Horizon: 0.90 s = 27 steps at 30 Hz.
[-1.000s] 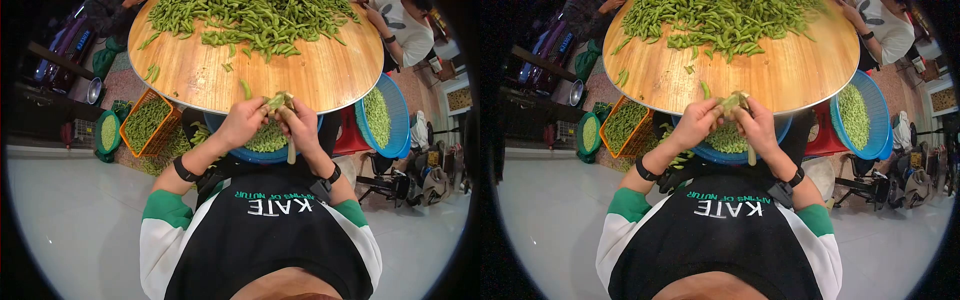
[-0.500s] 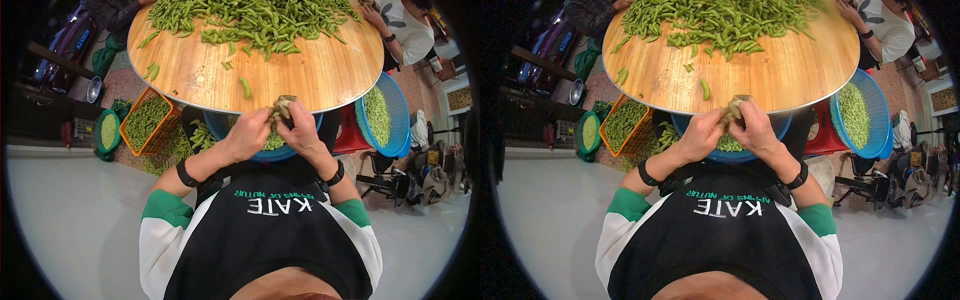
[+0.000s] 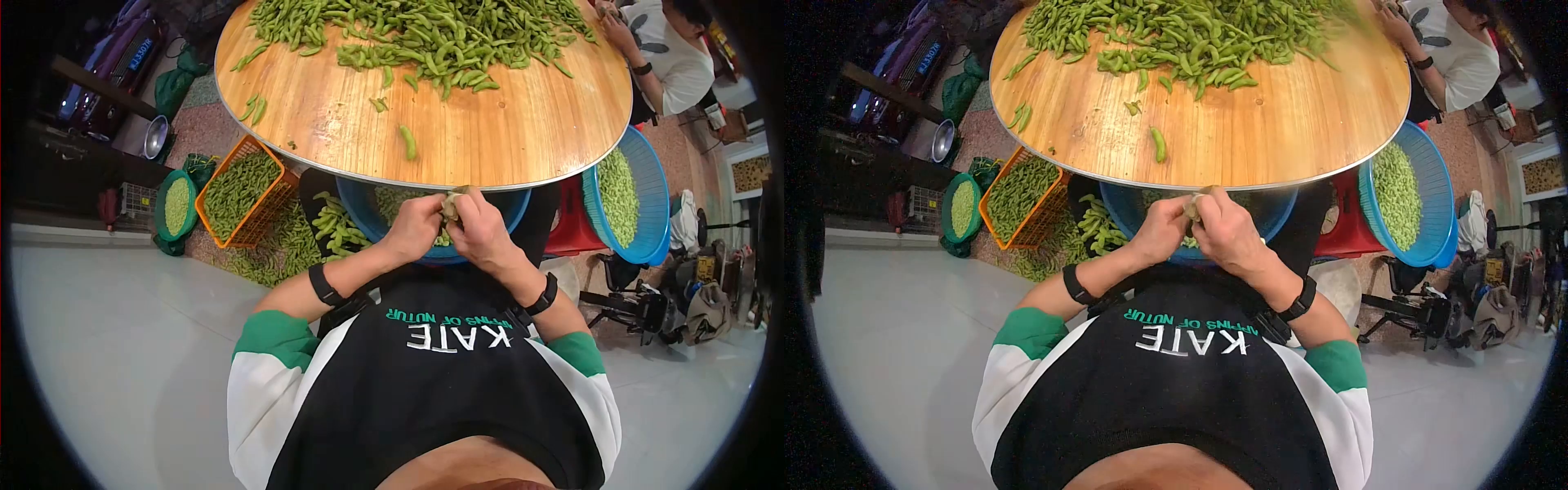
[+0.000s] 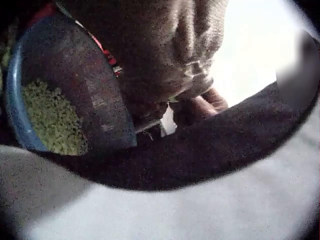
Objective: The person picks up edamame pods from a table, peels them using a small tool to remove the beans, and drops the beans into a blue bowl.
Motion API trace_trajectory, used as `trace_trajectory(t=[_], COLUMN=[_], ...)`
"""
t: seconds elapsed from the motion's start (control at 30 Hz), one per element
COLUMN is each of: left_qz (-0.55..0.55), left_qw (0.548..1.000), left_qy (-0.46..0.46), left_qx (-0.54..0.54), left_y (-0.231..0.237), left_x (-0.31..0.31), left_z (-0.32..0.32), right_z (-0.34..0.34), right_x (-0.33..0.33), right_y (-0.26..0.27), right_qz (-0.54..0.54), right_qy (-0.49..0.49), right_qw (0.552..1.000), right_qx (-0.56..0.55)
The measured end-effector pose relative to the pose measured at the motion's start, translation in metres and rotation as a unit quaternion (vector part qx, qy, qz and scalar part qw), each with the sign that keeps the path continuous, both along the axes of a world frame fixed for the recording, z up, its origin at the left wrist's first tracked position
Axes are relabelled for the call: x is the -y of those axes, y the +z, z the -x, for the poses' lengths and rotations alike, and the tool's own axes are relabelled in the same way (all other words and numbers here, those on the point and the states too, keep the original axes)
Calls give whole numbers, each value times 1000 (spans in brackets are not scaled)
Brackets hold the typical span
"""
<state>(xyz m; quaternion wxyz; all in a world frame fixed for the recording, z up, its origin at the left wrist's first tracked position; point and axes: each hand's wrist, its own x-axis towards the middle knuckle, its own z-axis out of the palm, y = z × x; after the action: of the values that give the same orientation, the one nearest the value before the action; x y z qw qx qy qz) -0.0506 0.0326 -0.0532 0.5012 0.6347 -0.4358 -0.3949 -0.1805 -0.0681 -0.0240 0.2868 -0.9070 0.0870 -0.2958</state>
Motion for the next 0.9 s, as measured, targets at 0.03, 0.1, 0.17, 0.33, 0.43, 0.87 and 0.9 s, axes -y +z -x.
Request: trace_trajectory(t=[0.03, 0.1, 0.17, 0.33, 0.43, 0.87, 0.9], left_qz=[57, 70, 85, 125, 273, 182, 186], left_qw=[992, 977, 955, 987, 896, 792, 804], left_qy=[-10, -10, -9, 40, 4, -63, -75], left_qx=[114, 200, 285, 91, 351, 579, 560], left_y=[-5, -10, -8, 27, 51, 51, 51], left_x=[0, -5, -9, -20, -25, 37, 39], left_z=[-1, -5, -6, 0, -27, -113, -112], right_z=[0, 4, 8, -1, -2, 3, 4], right_x=[0, 5, 9, 1, 3, 13, 12], right_y=[-1, -7, -9, -6, 3, 8, 12], right_qz=[18, 24, -16, -98, -149, -6, -161], right_qy=[-5, -17, -40, -42, -34, 33, 5], right_qw=[1000, 999, 999, 994, 988, 999, 987], right_qx=[-14, -22, 2, 30, 34, 38, -19])
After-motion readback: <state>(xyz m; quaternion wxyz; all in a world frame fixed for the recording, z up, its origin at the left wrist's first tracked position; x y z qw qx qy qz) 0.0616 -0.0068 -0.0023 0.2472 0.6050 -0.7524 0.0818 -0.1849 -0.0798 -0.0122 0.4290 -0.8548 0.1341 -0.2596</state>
